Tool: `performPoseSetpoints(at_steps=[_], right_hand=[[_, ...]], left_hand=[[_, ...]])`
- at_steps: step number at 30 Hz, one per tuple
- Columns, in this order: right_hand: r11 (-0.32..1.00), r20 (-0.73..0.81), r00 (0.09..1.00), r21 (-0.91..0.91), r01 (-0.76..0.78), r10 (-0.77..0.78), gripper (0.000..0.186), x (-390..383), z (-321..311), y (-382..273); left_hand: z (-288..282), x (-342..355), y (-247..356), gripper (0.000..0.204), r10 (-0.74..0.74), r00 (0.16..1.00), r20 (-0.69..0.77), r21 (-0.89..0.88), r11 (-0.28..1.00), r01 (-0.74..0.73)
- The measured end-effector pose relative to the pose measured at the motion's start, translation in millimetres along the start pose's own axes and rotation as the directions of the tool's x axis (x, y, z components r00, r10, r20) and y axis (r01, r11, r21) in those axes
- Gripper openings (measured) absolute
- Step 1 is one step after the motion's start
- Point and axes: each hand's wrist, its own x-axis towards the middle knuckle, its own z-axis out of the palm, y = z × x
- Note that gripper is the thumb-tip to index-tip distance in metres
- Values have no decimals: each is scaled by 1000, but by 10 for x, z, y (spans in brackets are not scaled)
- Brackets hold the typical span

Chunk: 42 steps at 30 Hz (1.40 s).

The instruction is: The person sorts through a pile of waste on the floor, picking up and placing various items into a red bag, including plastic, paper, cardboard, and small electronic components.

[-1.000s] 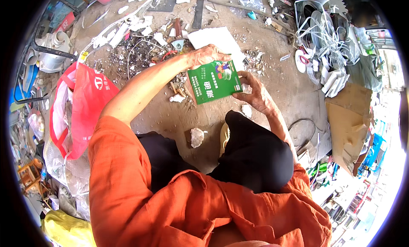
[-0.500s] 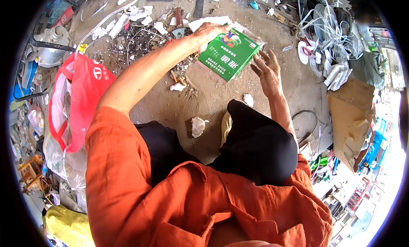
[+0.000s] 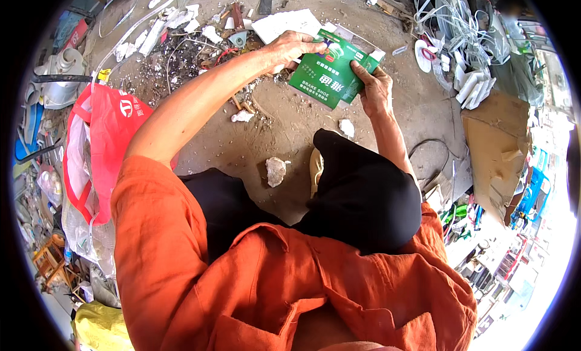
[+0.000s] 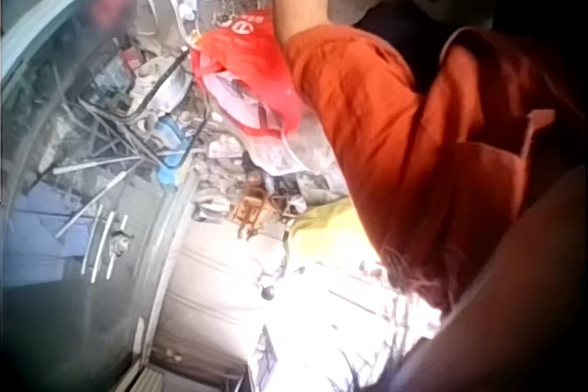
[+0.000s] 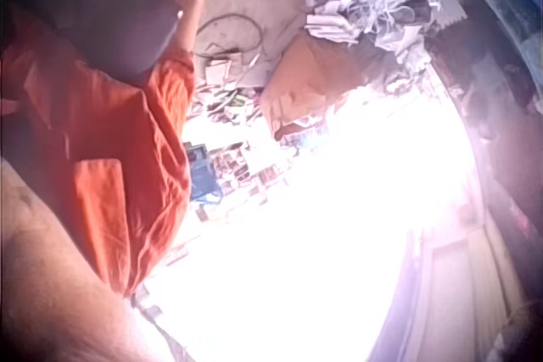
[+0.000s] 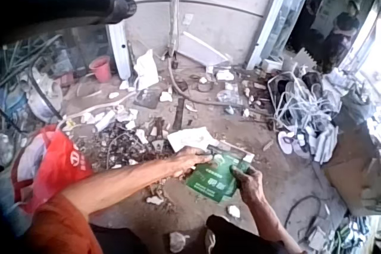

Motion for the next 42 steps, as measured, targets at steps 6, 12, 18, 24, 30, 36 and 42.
performPoseSetpoints(at_steps=[6,12,18,24,30,36,42], right_hand=[[997,-8,999,-66,34,-35,18,-22,-96,58],[973,106,989,-194,126,-107,25,-72,-35,-76],[945,364,921,230,-232,138,33,-189,-113,-48],[989,68,987,-49,-140,143,26,-327,-421,181],[939,-59,979,-275,-206,198,29,-569,-890,84],[984,-726,669,63,-165,159,21,-1199,-3461,321],[970,-919,310,227,-91,245,42,-2261,-5402,432]], left_hand=[[-155,83,2,44,-48,978,201,44,998,39],[54,69,45,39,-84,996,-1,-56,995,84],[-221,264,-114,25,67,988,-140,-101,992,-82],[169,121,-141,25,-72,994,82,190,980,55],[627,74,-106,31,134,980,150,687,698,-201],[-63,86,-87,26,-348,920,179,797,599,71],[-486,-48,-246,29,-433,897,93,860,489,147]])
